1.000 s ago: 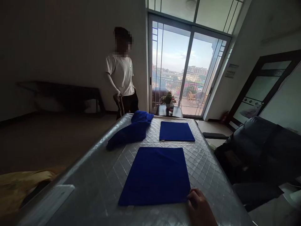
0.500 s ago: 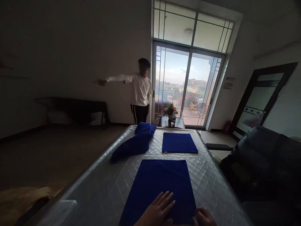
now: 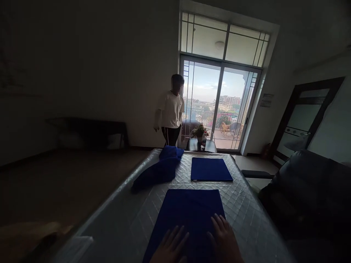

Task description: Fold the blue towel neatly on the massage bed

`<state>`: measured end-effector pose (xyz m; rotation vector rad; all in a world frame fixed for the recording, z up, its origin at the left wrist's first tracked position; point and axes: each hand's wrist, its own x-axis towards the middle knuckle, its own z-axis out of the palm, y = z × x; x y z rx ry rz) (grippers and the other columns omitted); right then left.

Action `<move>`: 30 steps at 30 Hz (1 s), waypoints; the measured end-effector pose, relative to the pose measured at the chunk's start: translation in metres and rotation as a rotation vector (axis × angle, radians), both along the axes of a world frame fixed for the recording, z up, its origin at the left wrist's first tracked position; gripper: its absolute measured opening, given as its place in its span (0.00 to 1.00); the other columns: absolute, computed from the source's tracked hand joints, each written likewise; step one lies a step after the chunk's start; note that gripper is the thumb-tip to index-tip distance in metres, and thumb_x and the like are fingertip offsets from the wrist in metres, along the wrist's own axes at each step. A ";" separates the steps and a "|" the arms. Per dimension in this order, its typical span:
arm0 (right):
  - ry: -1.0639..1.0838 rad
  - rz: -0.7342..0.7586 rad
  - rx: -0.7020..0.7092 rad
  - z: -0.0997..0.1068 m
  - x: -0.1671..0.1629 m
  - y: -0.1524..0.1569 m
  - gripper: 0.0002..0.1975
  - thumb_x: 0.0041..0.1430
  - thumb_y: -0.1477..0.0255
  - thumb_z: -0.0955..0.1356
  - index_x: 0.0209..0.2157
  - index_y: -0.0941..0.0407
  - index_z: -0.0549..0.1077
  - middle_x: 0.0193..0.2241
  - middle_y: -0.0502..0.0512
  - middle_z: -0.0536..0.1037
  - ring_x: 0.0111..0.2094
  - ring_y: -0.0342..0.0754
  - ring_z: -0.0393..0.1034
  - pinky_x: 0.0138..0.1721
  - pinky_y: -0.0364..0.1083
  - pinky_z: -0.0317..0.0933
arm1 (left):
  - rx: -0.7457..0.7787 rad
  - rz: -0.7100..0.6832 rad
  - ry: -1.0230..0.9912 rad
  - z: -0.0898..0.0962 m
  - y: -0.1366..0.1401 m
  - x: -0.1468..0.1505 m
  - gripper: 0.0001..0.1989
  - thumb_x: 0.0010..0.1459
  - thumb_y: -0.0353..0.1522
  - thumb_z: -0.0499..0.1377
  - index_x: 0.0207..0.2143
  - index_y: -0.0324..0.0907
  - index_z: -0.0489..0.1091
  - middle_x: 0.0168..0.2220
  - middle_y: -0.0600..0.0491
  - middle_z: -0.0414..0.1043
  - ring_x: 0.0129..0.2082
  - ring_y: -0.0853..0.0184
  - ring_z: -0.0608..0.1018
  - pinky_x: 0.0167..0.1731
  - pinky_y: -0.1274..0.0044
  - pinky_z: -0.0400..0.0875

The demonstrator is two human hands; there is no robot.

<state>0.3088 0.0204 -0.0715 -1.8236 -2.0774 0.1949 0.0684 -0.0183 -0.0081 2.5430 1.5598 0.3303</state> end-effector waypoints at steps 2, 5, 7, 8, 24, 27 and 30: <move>-0.003 0.003 -0.066 -0.013 0.001 0.001 0.31 0.58 0.52 0.56 0.61 0.46 0.57 0.64 0.46 0.55 0.65 0.55 0.46 0.64 0.58 0.48 | -0.028 0.028 0.025 0.006 -0.001 0.000 0.23 0.58 0.46 0.48 0.56 0.62 0.59 0.60 0.62 0.58 0.60 0.61 0.63 0.59 0.70 0.61; -0.011 0.011 -0.164 -0.028 0.008 0.001 0.34 0.58 0.49 0.53 0.63 0.47 0.49 0.66 0.46 0.48 0.67 0.53 0.40 0.66 0.57 0.43 | -0.054 0.111 0.101 0.005 0.002 0.007 0.23 0.58 0.46 0.48 0.55 0.57 0.63 0.59 0.58 0.60 0.60 0.57 0.64 0.58 0.65 0.63; -0.026 0.010 -0.187 -0.032 0.010 0.001 0.36 0.58 0.48 0.52 0.63 0.49 0.48 0.66 0.47 0.46 0.67 0.52 0.38 0.66 0.56 0.41 | -0.054 0.048 0.037 0.009 0.006 0.019 0.25 0.60 0.46 0.45 0.56 0.51 0.64 0.59 0.53 0.61 0.60 0.56 0.64 0.58 0.64 0.64; -0.036 0.009 -0.192 -0.032 0.010 0.001 0.36 0.58 0.48 0.52 0.63 0.50 0.48 0.66 0.48 0.46 0.67 0.52 0.38 0.66 0.55 0.40 | -0.046 -0.003 -0.022 0.013 0.009 0.028 0.26 0.61 0.46 0.43 0.57 0.49 0.64 0.60 0.51 0.61 0.60 0.56 0.64 0.58 0.65 0.64; -0.058 -0.072 -0.217 -0.034 0.008 0.002 0.36 0.60 0.52 0.51 0.64 0.56 0.45 0.66 0.54 0.42 0.67 0.51 0.36 0.67 0.56 0.36 | -0.023 0.167 0.014 0.012 0.028 0.035 0.25 0.64 0.41 0.40 0.59 0.46 0.60 0.61 0.51 0.58 0.62 0.63 0.60 0.61 0.71 0.57; -0.041 -0.069 -0.235 -0.029 0.007 0.000 0.36 0.60 0.52 0.51 0.65 0.55 0.43 0.66 0.53 0.43 0.67 0.50 0.37 0.67 0.55 0.36 | -0.025 0.281 0.122 -0.008 0.031 0.001 0.27 0.62 0.36 0.35 0.58 0.39 0.60 0.62 0.47 0.57 0.61 0.59 0.59 0.57 0.66 0.57; -0.041 -0.058 -0.250 -0.022 0.009 -0.003 0.36 0.59 0.52 0.51 0.64 0.55 0.45 0.66 0.53 0.46 0.67 0.51 0.39 0.67 0.54 0.38 | -0.019 0.193 0.166 -0.018 0.026 -0.028 0.32 0.57 0.29 0.30 0.53 0.40 0.67 0.59 0.50 0.62 0.60 0.56 0.59 0.50 0.60 0.59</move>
